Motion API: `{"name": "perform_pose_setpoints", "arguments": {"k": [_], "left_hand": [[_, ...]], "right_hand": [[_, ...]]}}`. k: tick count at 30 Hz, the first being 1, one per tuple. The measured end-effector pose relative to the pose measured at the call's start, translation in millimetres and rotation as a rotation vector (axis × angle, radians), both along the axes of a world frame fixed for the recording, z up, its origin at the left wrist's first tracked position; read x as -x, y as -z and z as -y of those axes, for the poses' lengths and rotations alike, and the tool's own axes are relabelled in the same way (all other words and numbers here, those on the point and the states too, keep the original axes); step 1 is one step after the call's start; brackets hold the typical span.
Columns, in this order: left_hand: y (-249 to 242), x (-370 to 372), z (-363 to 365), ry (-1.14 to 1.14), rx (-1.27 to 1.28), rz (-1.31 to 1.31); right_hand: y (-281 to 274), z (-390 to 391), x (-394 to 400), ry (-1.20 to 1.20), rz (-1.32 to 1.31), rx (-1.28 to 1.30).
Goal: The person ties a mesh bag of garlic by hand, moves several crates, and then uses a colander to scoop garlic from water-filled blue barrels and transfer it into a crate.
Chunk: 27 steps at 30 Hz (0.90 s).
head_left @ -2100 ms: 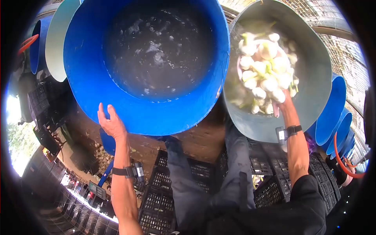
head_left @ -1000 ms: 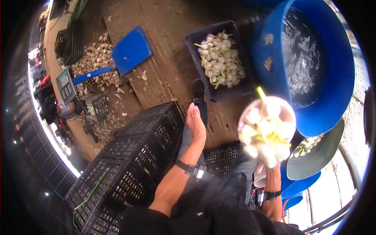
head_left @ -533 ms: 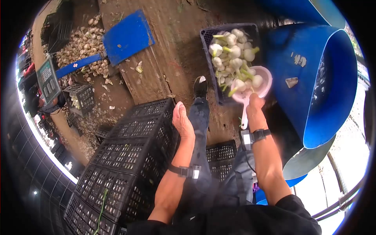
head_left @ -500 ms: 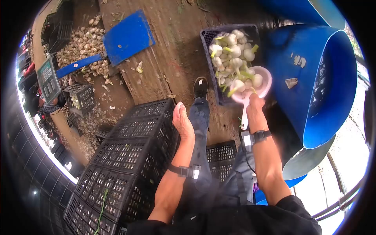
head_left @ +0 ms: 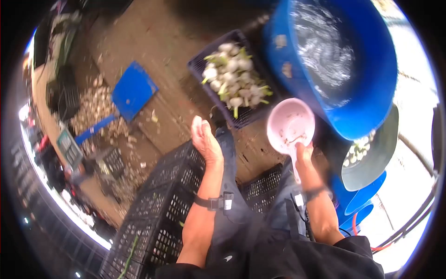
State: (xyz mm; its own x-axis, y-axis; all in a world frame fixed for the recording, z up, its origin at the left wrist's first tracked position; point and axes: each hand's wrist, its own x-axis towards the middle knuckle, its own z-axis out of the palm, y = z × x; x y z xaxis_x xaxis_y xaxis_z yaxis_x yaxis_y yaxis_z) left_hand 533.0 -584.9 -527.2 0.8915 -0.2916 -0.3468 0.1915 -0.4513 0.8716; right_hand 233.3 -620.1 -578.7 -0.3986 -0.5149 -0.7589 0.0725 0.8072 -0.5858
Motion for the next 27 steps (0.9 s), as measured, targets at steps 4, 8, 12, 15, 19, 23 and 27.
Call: {"name": "perform_pose_setpoints", "arguments": {"k": [4, 8, 12, 15, 19, 23, 27], "left_hand": [[-69, 52, 127, 0.370, 0.262, 0.126], [-73, 125, 195, 0.783, 0.157, 0.517], [-39, 184, 223, 1.098, 0.059, 0.929], [-14, 208, 224, 1.282, -0.122, 1.230], [-14, 214, 226, 1.319, -0.227, 1.325], [-13, 218, 232, 1.398, -0.263, 1.336], [-11, 231, 249, 1.453, -0.278, 1.297]], "right_hand": [[-109, 0, 89, -0.073, 0.261, -0.175], [-169, -22, 208, -0.036, 0.207, -0.172], [-180, -14, 355, -0.066, -0.078, -0.022], [-103, 7, 493, -0.070, -0.465, -0.016], [7, 63, 599, -0.380, -1.181, 0.146], [109, 103, 644, -0.409, -1.059, -0.166], [226, 115, 622, -0.214, -0.366, -0.099]]}}
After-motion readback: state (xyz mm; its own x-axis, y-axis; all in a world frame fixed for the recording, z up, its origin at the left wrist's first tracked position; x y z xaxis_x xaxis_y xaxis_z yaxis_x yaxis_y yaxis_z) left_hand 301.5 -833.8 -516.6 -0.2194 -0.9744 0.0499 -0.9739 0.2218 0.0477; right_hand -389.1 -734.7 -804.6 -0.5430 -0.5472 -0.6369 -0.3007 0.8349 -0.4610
